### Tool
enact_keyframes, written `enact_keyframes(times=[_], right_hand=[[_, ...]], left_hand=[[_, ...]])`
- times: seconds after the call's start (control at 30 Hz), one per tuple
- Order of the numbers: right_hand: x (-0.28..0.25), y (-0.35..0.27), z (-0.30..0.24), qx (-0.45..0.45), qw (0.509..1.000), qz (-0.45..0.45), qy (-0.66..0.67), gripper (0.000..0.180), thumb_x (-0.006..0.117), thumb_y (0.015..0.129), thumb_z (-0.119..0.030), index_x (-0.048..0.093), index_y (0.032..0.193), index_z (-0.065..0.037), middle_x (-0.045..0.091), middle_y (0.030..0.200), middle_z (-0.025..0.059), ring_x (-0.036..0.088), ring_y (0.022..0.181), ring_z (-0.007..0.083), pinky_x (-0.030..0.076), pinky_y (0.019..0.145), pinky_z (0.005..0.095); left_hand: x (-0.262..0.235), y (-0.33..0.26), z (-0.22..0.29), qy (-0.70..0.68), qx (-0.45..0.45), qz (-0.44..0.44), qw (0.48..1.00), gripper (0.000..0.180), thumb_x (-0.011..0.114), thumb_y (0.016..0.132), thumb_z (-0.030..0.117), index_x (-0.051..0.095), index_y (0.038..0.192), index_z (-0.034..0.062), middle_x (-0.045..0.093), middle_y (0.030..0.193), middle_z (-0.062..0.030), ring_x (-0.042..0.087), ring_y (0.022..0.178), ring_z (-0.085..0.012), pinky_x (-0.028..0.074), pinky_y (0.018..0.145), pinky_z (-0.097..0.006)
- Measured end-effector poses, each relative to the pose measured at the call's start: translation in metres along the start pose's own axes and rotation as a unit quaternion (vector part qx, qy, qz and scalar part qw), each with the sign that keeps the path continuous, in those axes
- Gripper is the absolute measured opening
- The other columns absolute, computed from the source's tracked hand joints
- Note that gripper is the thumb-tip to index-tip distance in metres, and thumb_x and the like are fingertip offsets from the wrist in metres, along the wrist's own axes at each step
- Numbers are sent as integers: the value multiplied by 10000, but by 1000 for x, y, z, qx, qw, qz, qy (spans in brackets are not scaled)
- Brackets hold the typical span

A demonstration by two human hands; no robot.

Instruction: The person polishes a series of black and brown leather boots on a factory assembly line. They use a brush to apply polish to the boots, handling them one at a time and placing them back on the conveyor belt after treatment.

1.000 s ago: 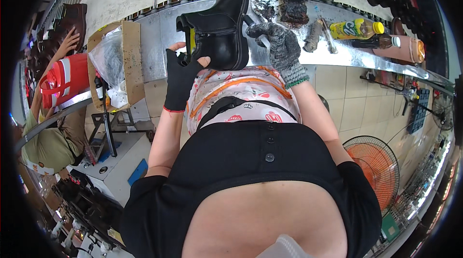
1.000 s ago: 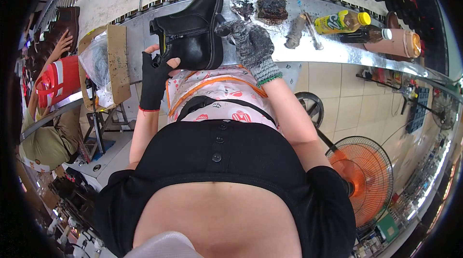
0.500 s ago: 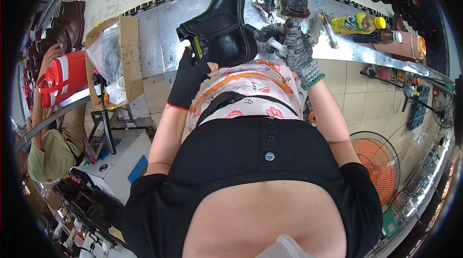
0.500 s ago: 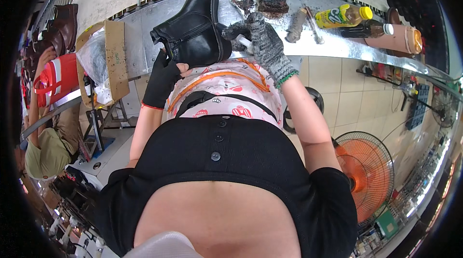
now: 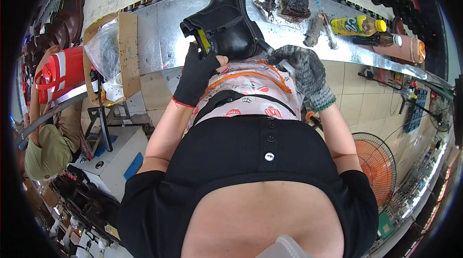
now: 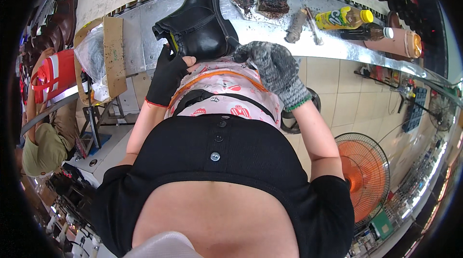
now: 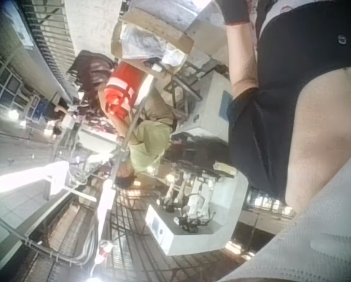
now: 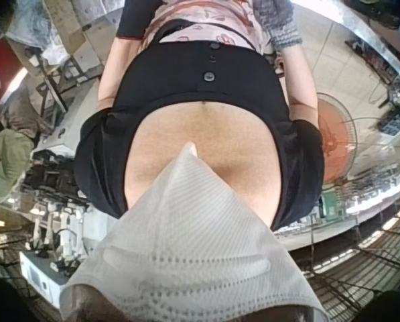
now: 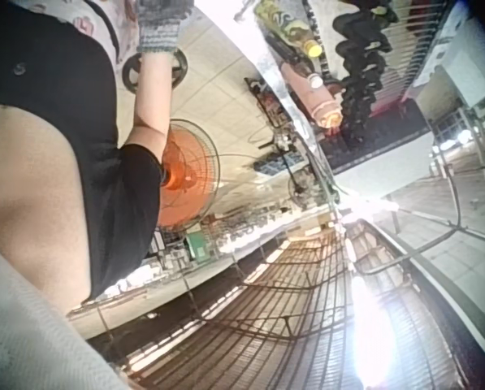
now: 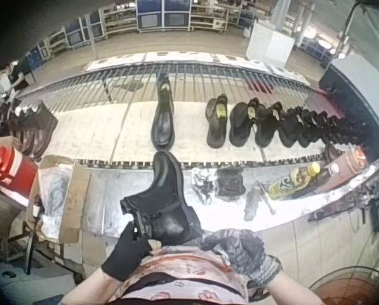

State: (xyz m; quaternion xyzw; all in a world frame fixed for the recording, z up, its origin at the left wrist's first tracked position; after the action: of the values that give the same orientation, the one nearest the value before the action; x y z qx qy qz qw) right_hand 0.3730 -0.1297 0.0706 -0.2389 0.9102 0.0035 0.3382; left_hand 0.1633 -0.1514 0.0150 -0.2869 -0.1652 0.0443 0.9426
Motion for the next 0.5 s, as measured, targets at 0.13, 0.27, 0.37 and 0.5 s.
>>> enact_keyframes(times=[0.13, 0.27, 0.37, 0.5], right_hand=[[-11, -15, -17, -28, 998, 48, -29, 244, 487, 822, -160, 672, 916, -33, 669, 877, 113, 639, 815, 254, 494, 753, 324], [-18, -27, -25, -92, 991, 99, -12, 255, 472, 829, -173, 676, 909, -43, 655, 850, 120, 634, 793, 271, 489, 716, 344], [-21, -32, -28, -96, 988, 119, 21, 259, 477, 823, -194, 682, 892, -52, 649, 832, 119, 632, 776, 269, 485, 699, 344], [-21, -33, -37, -101, 988, 118, -23, 266, 503, 782, -204, 675, 922, -57, 645, 831, 134, 613, 742, 283, 486, 703, 353]], left_hand=[[10, 2, 0, -85, 0, -15, 996, 360, 642, 722, -11, 473, 1041, -6, 575, 871, -86, 597, 724, -154, 542, 715, -305], [16, 5, 2, -145, -10, -16, 989, 245, 608, 747, -27, 533, 979, -17, 589, 905, -92, 611, 808, -186, 551, 772, -338], [25, 4, 11, -177, -2, -38, 983, 237, 590, 771, -9, 540, 1001, -28, 600, 950, -104, 612, 903, -214, 541, 836, -354], [26, 6, 15, -214, 0, -46, 976, 241, 571, 790, 7, 542, 1021, -56, 603, 992, -130, 616, 935, -235, 530, 870, -351]])
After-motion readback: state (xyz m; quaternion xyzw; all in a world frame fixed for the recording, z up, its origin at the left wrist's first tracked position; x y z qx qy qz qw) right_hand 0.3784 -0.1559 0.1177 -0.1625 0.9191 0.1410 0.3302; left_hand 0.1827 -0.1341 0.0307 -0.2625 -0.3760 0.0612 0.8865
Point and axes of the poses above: each hand's wrist, its own y-axis towards the middle knuckle, its own x-axis out of the palm, z = x × y, the point moved 10 cm from there along y, towards the middle knuckle
